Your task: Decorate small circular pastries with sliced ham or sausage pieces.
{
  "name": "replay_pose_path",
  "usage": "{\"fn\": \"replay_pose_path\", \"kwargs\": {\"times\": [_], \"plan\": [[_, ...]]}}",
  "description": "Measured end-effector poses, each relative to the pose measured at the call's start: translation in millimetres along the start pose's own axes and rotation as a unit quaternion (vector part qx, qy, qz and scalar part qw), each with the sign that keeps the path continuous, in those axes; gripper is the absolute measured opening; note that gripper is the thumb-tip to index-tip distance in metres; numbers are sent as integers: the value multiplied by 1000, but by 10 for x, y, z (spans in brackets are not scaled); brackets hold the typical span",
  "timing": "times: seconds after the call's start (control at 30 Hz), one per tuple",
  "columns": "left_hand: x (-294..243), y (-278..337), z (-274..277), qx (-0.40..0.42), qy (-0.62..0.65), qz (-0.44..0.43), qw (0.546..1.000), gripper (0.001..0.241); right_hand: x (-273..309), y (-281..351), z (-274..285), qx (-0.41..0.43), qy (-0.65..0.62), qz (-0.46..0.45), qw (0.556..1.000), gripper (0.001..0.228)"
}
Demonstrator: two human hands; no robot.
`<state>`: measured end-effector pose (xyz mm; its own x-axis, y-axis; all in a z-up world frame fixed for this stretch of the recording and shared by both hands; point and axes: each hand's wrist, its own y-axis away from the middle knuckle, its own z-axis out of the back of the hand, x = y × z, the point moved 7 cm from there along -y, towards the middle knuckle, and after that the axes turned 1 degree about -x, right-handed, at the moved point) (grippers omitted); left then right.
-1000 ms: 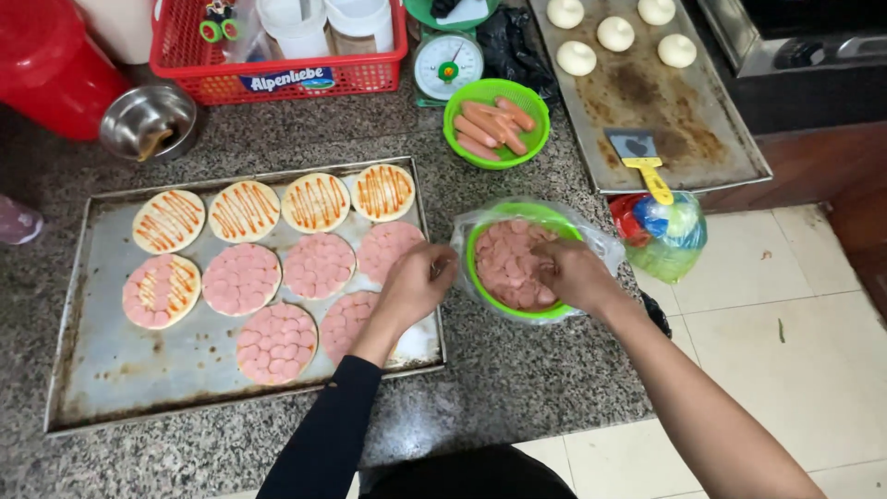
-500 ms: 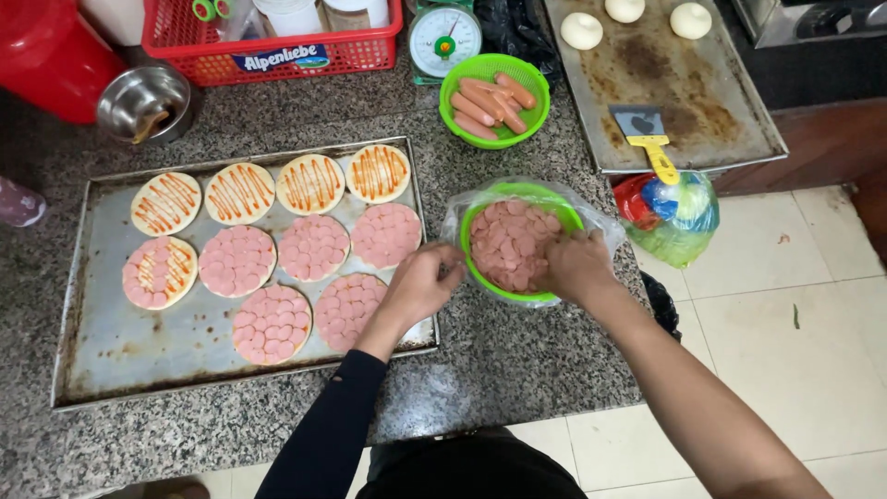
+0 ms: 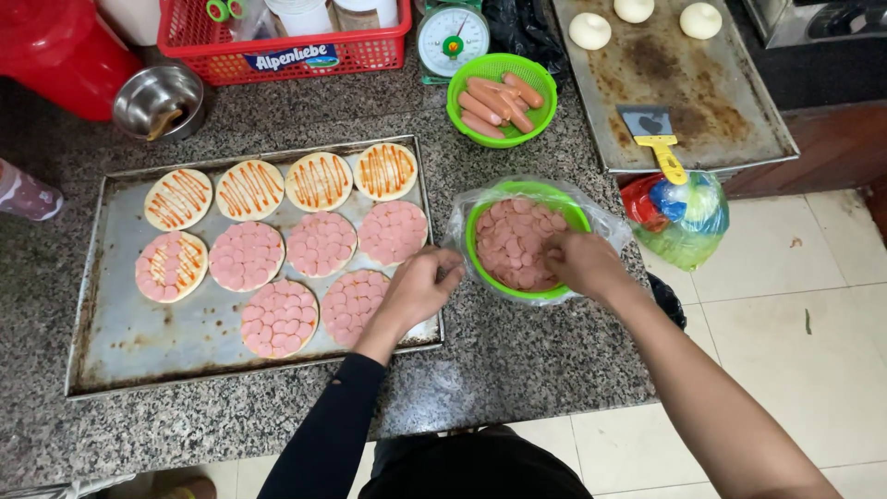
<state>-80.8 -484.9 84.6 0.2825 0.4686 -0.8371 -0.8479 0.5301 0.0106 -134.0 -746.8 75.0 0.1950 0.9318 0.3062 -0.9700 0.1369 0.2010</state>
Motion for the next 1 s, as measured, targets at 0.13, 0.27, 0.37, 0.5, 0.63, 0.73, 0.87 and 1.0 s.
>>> {"fn": "replay_pose_path", "kwargs": {"times": [0.13,0.27,0.37,0.5,0.63,0.73,0.87,1.0], "plan": [[-57,23,-2,7,-13,11,1000,26,-101,-78,37,-53,-66,41,996,26],[-58,13,-39,7,-2,9,1000,27,-419,-175,-147,-21,-241,-91,966,29],[-70,12,-32,10,-6,18,1000,28,-532,-261,-372,7,-412,-125,903,27],[-99,13,-34,19,-7,32,999,29,-509,-287,-408,-23,-341,-76,937,28],[-83,14,-38,20,-17,32,999,29,-300,-203,-459,41,-280,-101,954,27],[-60,25,-24,8,-3,12,1000,29,-220,-169,-419,35,-246,-101,963,28],[-29,30,-37,5,-6,18,1000,27,4,-97,-260,-20,-145,26,989,27],[-20,41,-49,5,2,26,1000,28,109,-85,-246,-19,-94,39,995,29]]}}
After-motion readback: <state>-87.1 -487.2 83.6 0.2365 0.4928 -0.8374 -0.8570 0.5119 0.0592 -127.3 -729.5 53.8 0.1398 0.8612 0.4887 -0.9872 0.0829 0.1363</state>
